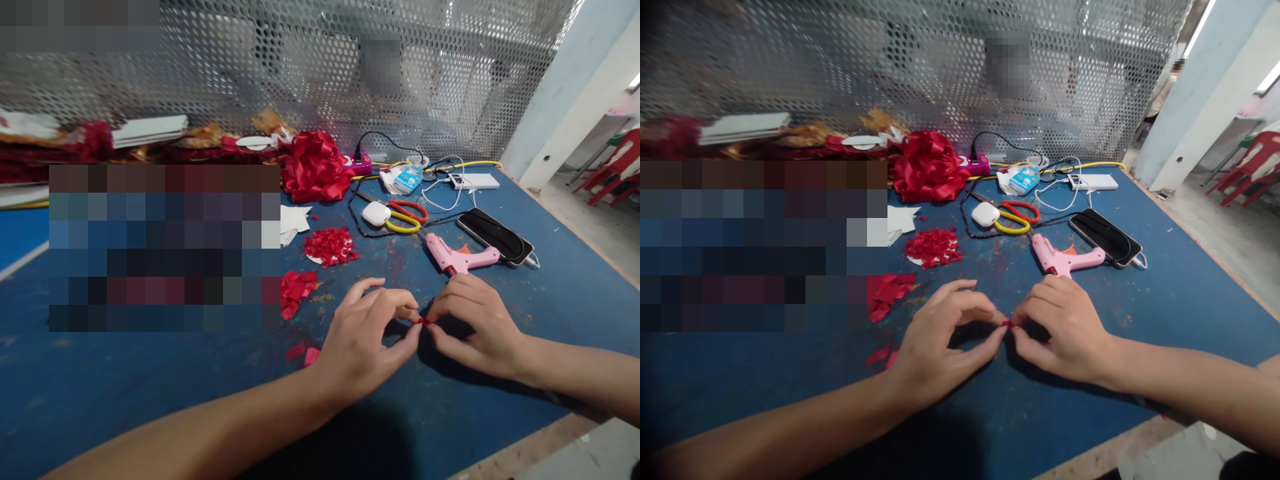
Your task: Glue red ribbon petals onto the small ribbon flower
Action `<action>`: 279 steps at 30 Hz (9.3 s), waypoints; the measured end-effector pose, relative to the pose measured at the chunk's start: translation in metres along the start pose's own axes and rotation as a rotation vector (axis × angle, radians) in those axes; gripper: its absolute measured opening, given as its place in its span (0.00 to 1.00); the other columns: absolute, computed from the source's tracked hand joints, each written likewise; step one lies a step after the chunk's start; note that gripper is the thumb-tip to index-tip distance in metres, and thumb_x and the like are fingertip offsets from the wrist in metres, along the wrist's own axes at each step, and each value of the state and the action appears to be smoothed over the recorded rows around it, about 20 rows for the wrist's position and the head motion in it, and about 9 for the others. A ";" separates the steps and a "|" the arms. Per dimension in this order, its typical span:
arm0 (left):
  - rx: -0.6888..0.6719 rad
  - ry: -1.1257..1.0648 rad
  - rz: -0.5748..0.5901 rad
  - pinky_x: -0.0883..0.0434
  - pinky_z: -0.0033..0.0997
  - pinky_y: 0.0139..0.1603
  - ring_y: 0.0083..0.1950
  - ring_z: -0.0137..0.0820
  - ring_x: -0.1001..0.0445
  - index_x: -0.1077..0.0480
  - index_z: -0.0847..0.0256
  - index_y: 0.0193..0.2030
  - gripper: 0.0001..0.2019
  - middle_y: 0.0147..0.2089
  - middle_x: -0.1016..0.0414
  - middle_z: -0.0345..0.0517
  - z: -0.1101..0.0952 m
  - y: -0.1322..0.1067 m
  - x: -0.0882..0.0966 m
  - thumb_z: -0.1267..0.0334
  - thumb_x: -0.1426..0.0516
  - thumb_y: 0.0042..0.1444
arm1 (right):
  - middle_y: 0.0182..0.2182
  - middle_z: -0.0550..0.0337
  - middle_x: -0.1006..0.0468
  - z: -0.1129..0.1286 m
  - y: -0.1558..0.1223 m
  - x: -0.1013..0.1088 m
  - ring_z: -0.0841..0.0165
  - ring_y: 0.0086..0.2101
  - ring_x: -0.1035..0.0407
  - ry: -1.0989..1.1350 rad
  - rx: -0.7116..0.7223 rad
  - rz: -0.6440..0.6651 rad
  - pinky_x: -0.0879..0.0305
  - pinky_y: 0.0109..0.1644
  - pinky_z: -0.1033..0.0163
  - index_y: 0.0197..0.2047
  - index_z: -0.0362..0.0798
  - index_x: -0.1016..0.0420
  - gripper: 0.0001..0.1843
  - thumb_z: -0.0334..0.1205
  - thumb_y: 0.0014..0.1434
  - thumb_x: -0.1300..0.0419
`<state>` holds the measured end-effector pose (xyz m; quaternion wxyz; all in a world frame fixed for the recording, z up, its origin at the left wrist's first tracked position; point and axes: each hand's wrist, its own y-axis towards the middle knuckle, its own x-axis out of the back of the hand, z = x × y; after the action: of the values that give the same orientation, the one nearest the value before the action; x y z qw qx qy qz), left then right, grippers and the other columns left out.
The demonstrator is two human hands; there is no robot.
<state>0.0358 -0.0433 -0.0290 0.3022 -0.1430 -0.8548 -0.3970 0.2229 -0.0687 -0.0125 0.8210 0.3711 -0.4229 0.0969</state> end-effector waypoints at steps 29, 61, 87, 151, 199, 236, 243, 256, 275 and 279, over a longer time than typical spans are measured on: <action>-0.123 -0.013 -0.001 0.34 0.41 0.52 0.31 0.26 0.25 0.38 0.57 0.38 0.07 0.32 0.23 0.35 0.001 0.001 0.000 0.72 0.46 0.55 | 0.25 0.60 0.25 0.000 -0.001 -0.001 0.69 0.28 0.34 0.023 -0.010 0.005 0.39 0.33 0.62 0.30 0.46 0.30 0.04 0.31 0.55 0.45; 0.312 -0.338 0.088 0.27 0.31 0.40 0.38 0.29 0.23 0.39 0.55 0.43 0.12 0.33 0.23 0.36 0.001 0.002 -0.003 0.70 0.43 0.55 | 0.28 0.60 0.25 -0.003 0.003 0.009 0.70 0.30 0.33 0.126 -0.091 0.050 0.35 0.34 0.64 0.32 0.48 0.31 0.04 0.32 0.57 0.45; -0.478 0.212 0.377 0.44 0.31 0.26 0.27 0.29 0.38 0.31 0.58 0.40 0.06 0.29 0.32 0.37 0.002 -0.005 -0.006 0.68 0.48 0.60 | 0.25 0.59 0.24 -0.050 0.165 -0.056 0.69 0.27 0.32 -0.252 -0.052 0.408 0.43 0.29 0.65 0.26 0.46 0.25 0.06 0.27 0.49 0.42; -0.502 0.257 0.382 0.43 0.30 0.23 0.27 0.30 0.31 0.31 0.59 0.33 0.02 0.28 0.28 0.35 0.004 -0.005 -0.007 0.66 0.41 0.52 | 0.19 0.68 0.35 -0.007 0.195 -0.057 0.70 0.29 0.31 1.059 -0.494 0.128 0.36 0.38 0.63 0.20 0.49 0.47 0.20 0.40 0.43 0.35; -0.472 0.240 0.500 0.41 0.31 0.27 0.31 0.31 0.31 0.31 0.59 0.36 0.03 0.32 0.27 0.37 0.004 -0.003 -0.005 0.65 0.46 0.57 | 0.24 0.62 0.28 -0.015 0.186 -0.060 0.66 0.36 0.30 0.673 -0.339 -0.025 0.39 0.37 0.63 0.15 0.48 0.45 0.15 0.30 0.42 0.40; -0.453 0.225 0.531 0.40 0.32 0.29 0.33 0.31 0.32 0.31 0.59 0.37 0.04 0.34 0.27 0.37 0.005 -0.002 -0.006 0.64 0.44 0.56 | 0.27 0.58 0.27 -0.022 0.180 -0.062 0.66 0.35 0.35 0.428 -0.366 0.030 0.43 0.44 0.59 0.20 0.47 0.30 0.30 0.63 0.58 0.53; -0.459 0.226 0.522 0.40 0.32 0.28 0.32 0.32 0.31 0.31 0.59 0.37 0.04 0.33 0.27 0.38 0.005 -0.003 -0.006 0.64 0.46 0.57 | 0.19 0.58 0.29 -0.018 0.181 -0.061 0.69 0.29 0.30 0.859 -0.546 0.061 0.34 0.39 0.62 0.09 0.47 0.45 0.27 0.45 0.50 0.38; -0.460 0.222 0.506 0.40 0.32 0.29 0.32 0.31 0.31 0.31 0.58 0.37 0.04 0.33 0.27 0.37 0.006 -0.004 -0.006 0.62 0.44 0.57 | 0.11 0.72 0.51 -0.014 0.180 -0.056 0.81 0.13 0.61 1.169 -0.655 0.145 0.64 0.15 0.73 0.16 0.47 0.47 0.26 0.46 0.62 0.46; -0.457 0.215 0.526 0.41 0.32 0.29 0.34 0.31 0.31 0.31 0.59 0.38 0.04 0.34 0.27 0.37 0.005 -0.004 -0.004 0.62 0.44 0.57 | 0.38 0.49 0.24 -0.062 0.233 -0.108 0.65 0.37 0.33 -0.232 0.096 0.467 0.41 0.40 0.63 0.39 0.41 0.24 0.09 0.28 0.55 0.42; -0.451 0.223 0.542 0.40 0.32 0.30 0.34 0.31 0.31 0.31 0.59 0.39 0.05 0.35 0.27 0.37 0.005 -0.004 -0.004 0.63 0.45 0.58 | 0.37 0.52 0.23 -0.066 0.241 -0.124 0.68 0.34 0.33 -0.239 0.130 0.544 0.42 0.38 0.65 0.36 0.42 0.23 0.09 0.26 0.54 0.43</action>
<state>0.0351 -0.0417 -0.0363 0.4487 -0.3832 -0.6384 -0.4942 0.0732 0.1660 -0.0048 0.6839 0.3048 -0.5932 0.2959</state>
